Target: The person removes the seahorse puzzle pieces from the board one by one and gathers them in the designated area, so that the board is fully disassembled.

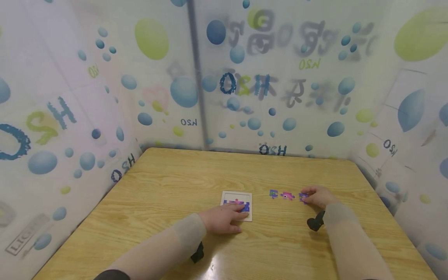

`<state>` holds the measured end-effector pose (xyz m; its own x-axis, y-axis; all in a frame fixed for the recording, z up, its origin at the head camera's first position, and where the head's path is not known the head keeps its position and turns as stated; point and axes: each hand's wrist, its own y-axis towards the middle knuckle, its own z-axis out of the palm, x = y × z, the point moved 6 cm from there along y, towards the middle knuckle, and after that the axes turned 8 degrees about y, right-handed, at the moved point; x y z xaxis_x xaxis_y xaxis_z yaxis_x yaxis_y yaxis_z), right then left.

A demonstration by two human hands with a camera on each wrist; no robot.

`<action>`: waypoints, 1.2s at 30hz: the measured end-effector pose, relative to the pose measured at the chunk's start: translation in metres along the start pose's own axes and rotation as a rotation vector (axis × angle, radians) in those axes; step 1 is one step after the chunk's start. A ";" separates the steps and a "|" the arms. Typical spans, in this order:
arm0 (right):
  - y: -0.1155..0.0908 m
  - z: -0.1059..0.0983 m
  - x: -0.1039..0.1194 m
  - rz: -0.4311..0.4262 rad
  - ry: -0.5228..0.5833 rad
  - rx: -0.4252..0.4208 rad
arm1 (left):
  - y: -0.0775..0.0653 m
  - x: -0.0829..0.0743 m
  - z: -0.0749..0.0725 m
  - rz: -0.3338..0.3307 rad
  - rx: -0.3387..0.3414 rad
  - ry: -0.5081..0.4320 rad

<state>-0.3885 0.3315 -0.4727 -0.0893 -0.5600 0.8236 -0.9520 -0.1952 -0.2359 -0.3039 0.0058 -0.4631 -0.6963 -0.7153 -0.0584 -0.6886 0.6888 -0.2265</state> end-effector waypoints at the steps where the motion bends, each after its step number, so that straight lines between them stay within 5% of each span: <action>1: 0.000 0.000 0.000 0.002 -0.003 -0.004 | 0.000 0.000 0.000 0.001 0.000 0.000; 13: 0.005 0.016 0.028 0.031 -0.005 -0.005 | 0.000 0.001 0.001 -0.002 0.004 -0.011; 23: 0.021 0.066 0.075 -0.010 0.116 0.013 | 0.002 0.002 0.003 0.004 0.001 -0.008; 36: 0.035 0.126 0.104 -0.052 0.082 0.031 | 0.003 0.001 0.002 0.020 -0.007 -0.011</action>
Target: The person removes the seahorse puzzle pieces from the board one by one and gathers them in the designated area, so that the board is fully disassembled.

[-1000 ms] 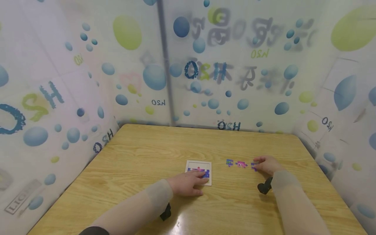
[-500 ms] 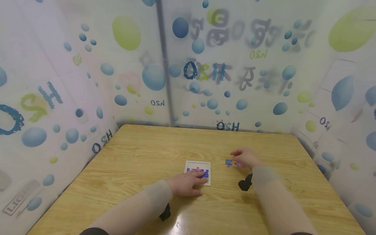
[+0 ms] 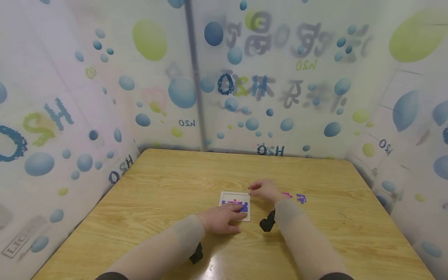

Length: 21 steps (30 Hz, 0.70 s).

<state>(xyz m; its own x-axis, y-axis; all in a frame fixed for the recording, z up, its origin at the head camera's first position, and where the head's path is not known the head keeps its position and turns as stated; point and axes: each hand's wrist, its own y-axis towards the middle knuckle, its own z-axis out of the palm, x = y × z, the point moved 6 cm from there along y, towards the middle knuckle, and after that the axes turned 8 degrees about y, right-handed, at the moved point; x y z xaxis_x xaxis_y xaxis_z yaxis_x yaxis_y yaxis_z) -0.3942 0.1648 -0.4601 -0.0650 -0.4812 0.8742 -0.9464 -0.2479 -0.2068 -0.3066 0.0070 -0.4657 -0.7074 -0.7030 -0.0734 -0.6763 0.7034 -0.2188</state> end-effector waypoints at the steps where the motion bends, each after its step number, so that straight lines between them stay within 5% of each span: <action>1: 0.001 0.005 0.001 -0.007 -0.002 0.009 | 0.000 0.000 0.000 0.002 -0.004 0.005; 10: 0.012 0.041 0.001 -0.045 0.027 0.032 | 0.000 -0.001 0.000 0.019 -0.026 0.037; 16: 0.012 0.052 0.000 -0.037 0.151 0.022 | 0.001 0.000 0.001 0.028 -0.034 0.029; 21: 0.011 0.055 0.002 -0.033 0.119 0.002 | 0.002 0.000 0.001 0.037 -0.037 0.035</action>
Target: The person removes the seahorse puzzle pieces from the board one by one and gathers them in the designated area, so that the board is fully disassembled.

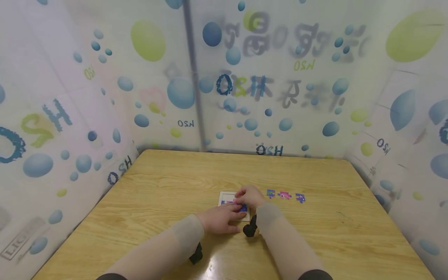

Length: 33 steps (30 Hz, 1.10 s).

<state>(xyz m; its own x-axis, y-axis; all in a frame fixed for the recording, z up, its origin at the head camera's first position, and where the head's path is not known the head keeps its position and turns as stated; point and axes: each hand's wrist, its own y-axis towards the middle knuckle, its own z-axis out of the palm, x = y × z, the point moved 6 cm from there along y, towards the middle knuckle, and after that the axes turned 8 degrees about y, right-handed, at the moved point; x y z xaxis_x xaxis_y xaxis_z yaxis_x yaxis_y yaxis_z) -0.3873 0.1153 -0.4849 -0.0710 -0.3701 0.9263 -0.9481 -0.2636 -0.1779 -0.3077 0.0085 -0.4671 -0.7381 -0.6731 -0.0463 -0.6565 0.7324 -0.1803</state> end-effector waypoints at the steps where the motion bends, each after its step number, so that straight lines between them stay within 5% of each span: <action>1: 0.000 0.000 0.000 0.002 -0.011 -0.008 | 0.000 0.000 0.000 0.002 -0.001 0.000; 21: 0.005 0.001 -0.006 0.035 -0.036 -0.011 | -0.005 -0.002 0.000 0.016 -0.019 -0.002; 26: 0.004 0.000 -0.006 0.038 -0.042 -0.017 | -0.015 -0.004 0.000 0.043 -0.051 0.038; 33: 0.004 0.000 -0.006 0.046 -0.059 -0.025 | -0.030 -0.003 0.001 0.047 -0.008 0.060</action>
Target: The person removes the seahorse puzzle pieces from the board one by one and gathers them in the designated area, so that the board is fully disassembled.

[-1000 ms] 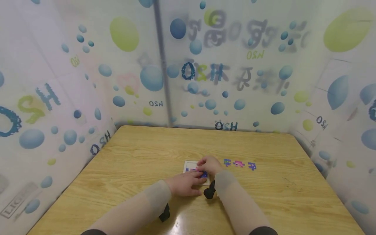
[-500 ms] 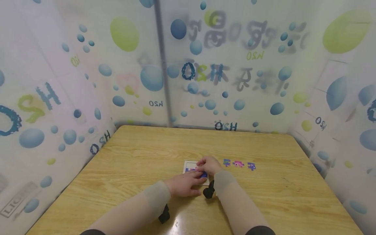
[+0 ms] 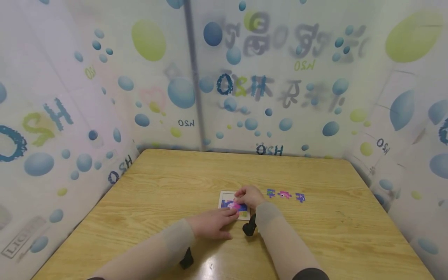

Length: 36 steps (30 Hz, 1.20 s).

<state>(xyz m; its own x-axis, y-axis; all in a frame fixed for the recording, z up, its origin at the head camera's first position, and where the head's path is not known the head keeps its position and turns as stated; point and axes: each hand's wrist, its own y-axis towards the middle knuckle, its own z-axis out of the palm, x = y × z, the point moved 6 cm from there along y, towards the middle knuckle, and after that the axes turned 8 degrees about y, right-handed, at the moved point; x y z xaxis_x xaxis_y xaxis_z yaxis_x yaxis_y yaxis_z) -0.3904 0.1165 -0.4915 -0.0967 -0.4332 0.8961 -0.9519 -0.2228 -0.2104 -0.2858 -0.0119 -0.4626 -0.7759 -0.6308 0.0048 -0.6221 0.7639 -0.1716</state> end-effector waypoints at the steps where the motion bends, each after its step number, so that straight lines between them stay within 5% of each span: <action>1: 0.000 0.000 0.000 0.004 0.004 -0.002 | -0.002 0.000 0.000 -0.001 0.007 0.001; 15: -0.002 0.000 0.002 0.035 0.017 -0.006 | -0.021 0.004 0.005 -0.035 0.025 0.000; 36: -0.008 0.003 0.019 0.005 -0.113 -0.005 | -0.022 0.003 0.000 -0.049 0.017 -0.022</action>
<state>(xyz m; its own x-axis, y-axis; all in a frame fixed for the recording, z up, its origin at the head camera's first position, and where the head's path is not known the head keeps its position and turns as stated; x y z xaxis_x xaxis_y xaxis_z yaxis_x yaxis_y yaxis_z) -0.3835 0.1072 -0.4741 -0.0684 -0.5303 0.8450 -0.9530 -0.2158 -0.2126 -0.2747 -0.0305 -0.4592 -0.7419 -0.6705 -0.0076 -0.6574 0.7296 -0.1887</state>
